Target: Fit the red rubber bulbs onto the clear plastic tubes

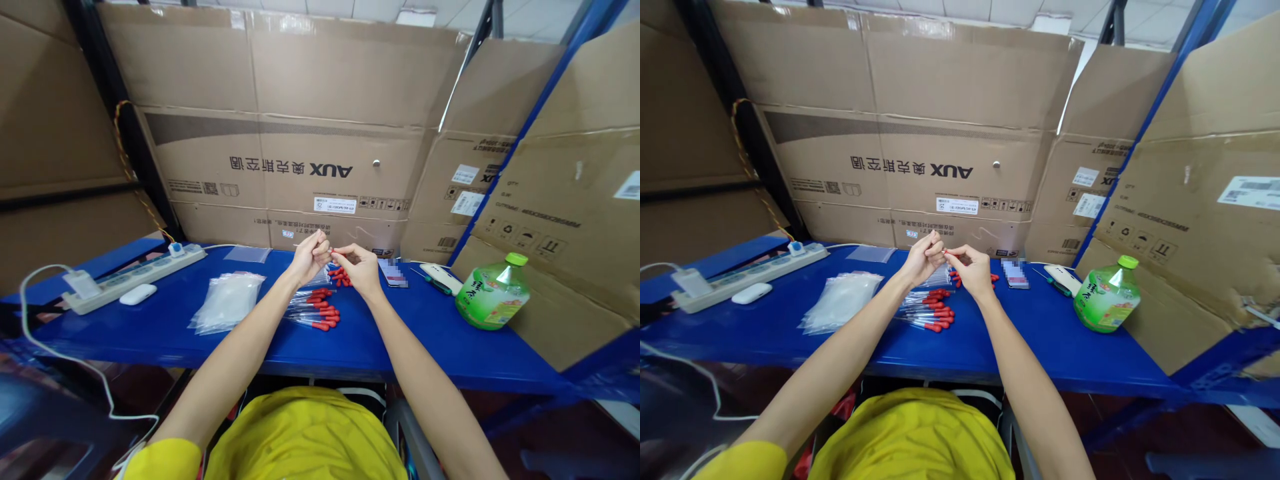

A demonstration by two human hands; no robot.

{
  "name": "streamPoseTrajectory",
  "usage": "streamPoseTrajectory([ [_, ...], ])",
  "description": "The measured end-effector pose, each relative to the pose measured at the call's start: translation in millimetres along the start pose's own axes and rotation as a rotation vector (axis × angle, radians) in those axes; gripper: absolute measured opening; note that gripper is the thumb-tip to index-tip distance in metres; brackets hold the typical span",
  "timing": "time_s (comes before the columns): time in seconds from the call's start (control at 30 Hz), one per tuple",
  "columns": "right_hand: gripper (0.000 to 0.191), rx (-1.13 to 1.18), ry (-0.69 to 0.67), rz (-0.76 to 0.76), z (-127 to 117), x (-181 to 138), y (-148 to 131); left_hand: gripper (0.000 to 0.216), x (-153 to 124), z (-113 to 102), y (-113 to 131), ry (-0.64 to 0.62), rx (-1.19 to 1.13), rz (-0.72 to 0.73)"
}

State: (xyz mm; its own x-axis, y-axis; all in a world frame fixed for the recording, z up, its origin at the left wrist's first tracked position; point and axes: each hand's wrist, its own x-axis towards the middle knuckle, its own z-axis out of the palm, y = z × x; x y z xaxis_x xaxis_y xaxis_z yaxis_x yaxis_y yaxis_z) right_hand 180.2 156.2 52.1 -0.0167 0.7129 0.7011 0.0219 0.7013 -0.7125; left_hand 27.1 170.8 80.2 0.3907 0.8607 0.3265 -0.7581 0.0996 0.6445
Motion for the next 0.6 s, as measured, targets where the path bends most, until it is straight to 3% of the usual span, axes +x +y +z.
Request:
streamPoseTrajectory([
  [0.47,0.021,-0.128,-0.046,-0.057,-5,0,6,0.030,-2,-4,-2,-0.032,0.081,-0.016],
  [0.6,0.017,-0.243,0.001,-0.149,-5,0,-2,0.028,-1,-1,-3,-0.031,0.048,0.010],
])
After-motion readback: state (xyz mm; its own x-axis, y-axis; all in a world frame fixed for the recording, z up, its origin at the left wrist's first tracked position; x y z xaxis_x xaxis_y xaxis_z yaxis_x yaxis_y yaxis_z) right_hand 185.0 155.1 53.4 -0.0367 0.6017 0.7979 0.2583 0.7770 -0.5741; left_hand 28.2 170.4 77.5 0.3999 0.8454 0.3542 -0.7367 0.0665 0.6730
